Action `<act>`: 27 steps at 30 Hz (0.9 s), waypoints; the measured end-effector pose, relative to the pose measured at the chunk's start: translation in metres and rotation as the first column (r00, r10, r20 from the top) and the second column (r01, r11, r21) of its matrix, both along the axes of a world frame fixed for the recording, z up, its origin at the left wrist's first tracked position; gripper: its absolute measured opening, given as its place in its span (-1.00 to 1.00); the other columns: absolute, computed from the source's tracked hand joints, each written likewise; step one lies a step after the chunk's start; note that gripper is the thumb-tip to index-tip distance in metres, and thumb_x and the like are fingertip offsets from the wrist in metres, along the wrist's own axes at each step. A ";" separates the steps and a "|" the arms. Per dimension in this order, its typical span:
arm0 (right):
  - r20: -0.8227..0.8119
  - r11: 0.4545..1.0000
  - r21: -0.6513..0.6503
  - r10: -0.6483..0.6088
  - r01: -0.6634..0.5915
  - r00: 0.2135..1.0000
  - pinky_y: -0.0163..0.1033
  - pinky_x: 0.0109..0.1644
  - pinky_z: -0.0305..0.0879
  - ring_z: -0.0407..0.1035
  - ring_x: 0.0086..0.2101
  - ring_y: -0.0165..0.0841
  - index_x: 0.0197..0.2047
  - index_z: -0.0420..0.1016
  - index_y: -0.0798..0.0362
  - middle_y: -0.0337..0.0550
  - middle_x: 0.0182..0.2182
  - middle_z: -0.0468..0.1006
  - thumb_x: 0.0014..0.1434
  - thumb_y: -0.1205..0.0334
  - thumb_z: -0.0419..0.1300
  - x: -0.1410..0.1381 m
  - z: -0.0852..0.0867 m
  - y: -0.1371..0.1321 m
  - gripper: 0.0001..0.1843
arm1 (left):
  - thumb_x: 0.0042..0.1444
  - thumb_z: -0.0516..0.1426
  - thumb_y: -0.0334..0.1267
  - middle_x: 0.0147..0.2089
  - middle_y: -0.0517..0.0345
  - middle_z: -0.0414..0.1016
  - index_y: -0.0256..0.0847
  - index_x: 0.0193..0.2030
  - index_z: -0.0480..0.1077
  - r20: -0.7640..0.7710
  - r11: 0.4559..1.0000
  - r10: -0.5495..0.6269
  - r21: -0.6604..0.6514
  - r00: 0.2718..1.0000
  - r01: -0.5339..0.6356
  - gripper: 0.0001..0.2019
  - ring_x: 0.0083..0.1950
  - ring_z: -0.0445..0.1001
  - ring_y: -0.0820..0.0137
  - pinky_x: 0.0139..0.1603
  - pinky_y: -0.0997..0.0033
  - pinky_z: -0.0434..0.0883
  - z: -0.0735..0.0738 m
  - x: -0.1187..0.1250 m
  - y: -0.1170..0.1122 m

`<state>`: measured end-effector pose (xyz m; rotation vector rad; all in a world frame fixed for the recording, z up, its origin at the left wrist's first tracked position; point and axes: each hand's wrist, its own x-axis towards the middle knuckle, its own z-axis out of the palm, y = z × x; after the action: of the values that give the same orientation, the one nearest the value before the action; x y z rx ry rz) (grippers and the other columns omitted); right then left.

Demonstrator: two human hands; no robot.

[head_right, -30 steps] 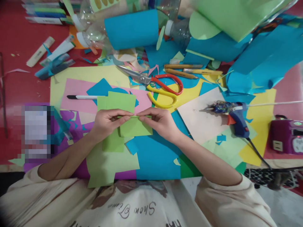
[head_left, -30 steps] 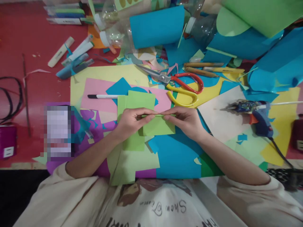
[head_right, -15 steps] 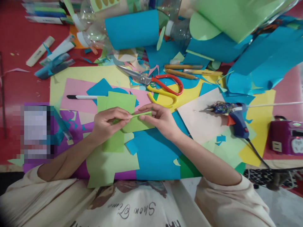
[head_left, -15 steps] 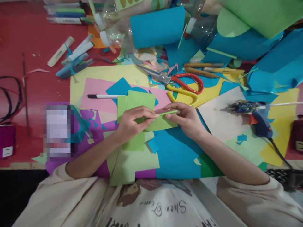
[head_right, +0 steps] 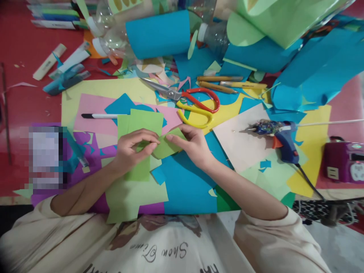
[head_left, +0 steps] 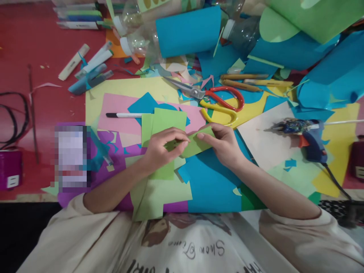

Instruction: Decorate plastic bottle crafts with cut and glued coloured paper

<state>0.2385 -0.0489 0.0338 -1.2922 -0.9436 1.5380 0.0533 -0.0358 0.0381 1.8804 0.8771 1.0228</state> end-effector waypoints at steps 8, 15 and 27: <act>0.090 0.998 0.060 0.013 -0.018 0.996 -0.30 -0.44 0.31 0.33 -0.51 -0.44 -0.50 0.55 0.04 -0.29 -0.55 0.50 -0.14 0.03 0.45 0.004 0.002 0.005 -0.72 | 0.12 0.24 -0.15 -0.22 0.11 0.64 -0.19 -0.09 0.44 0.027 0.904 0.062 -0.424 0.998 -0.045 -0.75 -0.22 0.62 0.40 -0.25 0.52 0.54 -0.005 -0.002 -0.001; -0.095 0.991 -0.132 -0.021 0.008 0.995 -0.30 -0.40 0.35 0.37 -0.50 -0.43 -0.50 0.51 0.03 -0.28 -0.53 0.52 -0.21 0.08 0.49 -0.003 0.005 0.003 -0.69 | 0.10 0.25 -0.04 -0.29 0.09 0.67 -0.22 -0.24 0.57 -0.014 0.911 0.029 -0.412 0.999 -0.032 -0.73 -0.33 0.62 0.38 -0.31 0.47 0.59 -0.004 -0.001 0.000; 0.035 0.997 -0.014 -0.078 0.079 0.996 -0.24 -0.40 0.38 0.30 -0.48 -0.43 -0.45 0.44 0.02 -0.25 -0.48 0.46 -0.10 -0.12 0.41 -0.019 0.003 -0.007 -0.60 | 0.15 0.23 -0.11 -0.31 0.14 0.61 -0.22 -0.16 0.46 0.009 0.955 0.065 -0.292 0.998 -0.059 -0.77 -0.34 0.58 0.47 -0.35 0.57 0.53 -0.006 0.003 -0.008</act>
<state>0.2193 -0.0560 0.0363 -1.3544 -0.8937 1.4692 0.0559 -0.0440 0.0321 1.6018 1.0220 0.8924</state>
